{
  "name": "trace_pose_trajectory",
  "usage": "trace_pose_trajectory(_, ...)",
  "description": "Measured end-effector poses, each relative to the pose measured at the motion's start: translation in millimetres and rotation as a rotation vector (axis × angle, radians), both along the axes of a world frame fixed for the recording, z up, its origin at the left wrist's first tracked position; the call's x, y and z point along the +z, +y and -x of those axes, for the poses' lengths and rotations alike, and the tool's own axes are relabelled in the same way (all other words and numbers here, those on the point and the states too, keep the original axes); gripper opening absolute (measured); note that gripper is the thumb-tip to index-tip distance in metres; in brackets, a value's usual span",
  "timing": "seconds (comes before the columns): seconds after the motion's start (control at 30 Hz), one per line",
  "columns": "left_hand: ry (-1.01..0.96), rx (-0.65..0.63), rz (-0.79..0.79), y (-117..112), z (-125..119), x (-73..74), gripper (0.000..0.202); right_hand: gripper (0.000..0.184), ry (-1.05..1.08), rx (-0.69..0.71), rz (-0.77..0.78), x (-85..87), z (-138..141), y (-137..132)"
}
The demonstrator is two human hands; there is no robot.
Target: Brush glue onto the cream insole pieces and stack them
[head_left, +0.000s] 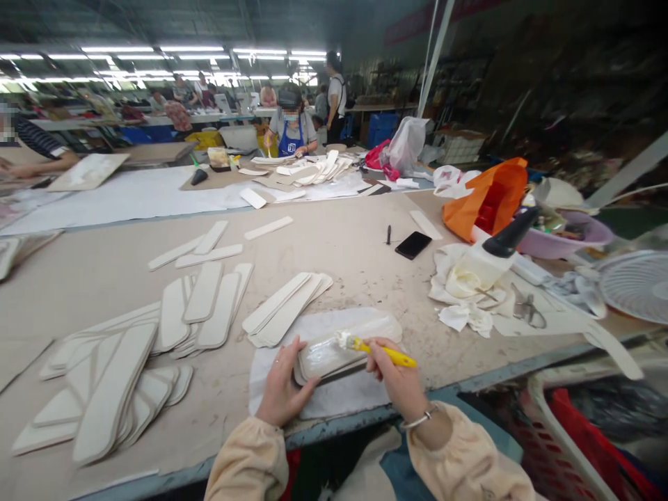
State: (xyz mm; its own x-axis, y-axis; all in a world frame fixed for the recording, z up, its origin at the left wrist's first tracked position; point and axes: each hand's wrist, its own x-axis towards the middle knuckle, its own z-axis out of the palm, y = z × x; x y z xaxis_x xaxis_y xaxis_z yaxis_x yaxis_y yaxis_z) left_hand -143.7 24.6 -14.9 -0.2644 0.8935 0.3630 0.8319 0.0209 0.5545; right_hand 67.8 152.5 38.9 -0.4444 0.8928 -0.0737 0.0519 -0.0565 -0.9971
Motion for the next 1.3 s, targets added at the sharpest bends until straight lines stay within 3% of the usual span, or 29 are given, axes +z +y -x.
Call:
trace_pose_trajectory(0.13, -0.023, 0.015, -0.008, 0, -1, -1.0, 0.084, 0.033, 0.069, 0.177, 0.023, -4.9, 39, -23)
trace_pose_trajectory(0.23, -0.034, 0.023, -0.006, 0, -1, -1.1, 0.084, 0.031, 0.019, 0.203, -0.003, -8.8, 44, -25)
trace_pose_trajectory(0.53, -0.017, 0.019, 0.015, 1, 0, 0.5, 0.079, 0.034, -0.171, -0.141, -0.132, -4.6, -16, 13)
trace_pose_trajectory(0.73, -0.015, 0.008, -0.004, 0, 1, -1.9, 0.081, 0.036, -0.011, 0.147, 0.039, -6.0, 12, -21)
trace_pose_trajectory(0.83, -0.009, 0.014, -0.006, 0, 1, -2.3, 0.081, 0.035, -0.018, 0.189, 0.028, -10.9, 18, -25)
trace_pose_trajectory(1.13, 0.002, 0.004, -0.013, 1, 2, -2.2, 0.079, 0.032, -0.263, -0.235, -0.264, -3.4, -55, 37)
trace_pose_trajectory(1.23, 0.001, 0.013, -0.014, 1, 2, -3.7, 0.077, 0.026, -0.291, -0.274, -0.454, -7.9, -64, 42)
trace_pose_trajectory(1.3, 0.001, 0.016, -0.012, 2, 3, -4.2, 0.078, 0.023, -0.333, -0.213, -0.640, -12.9, -61, 39)
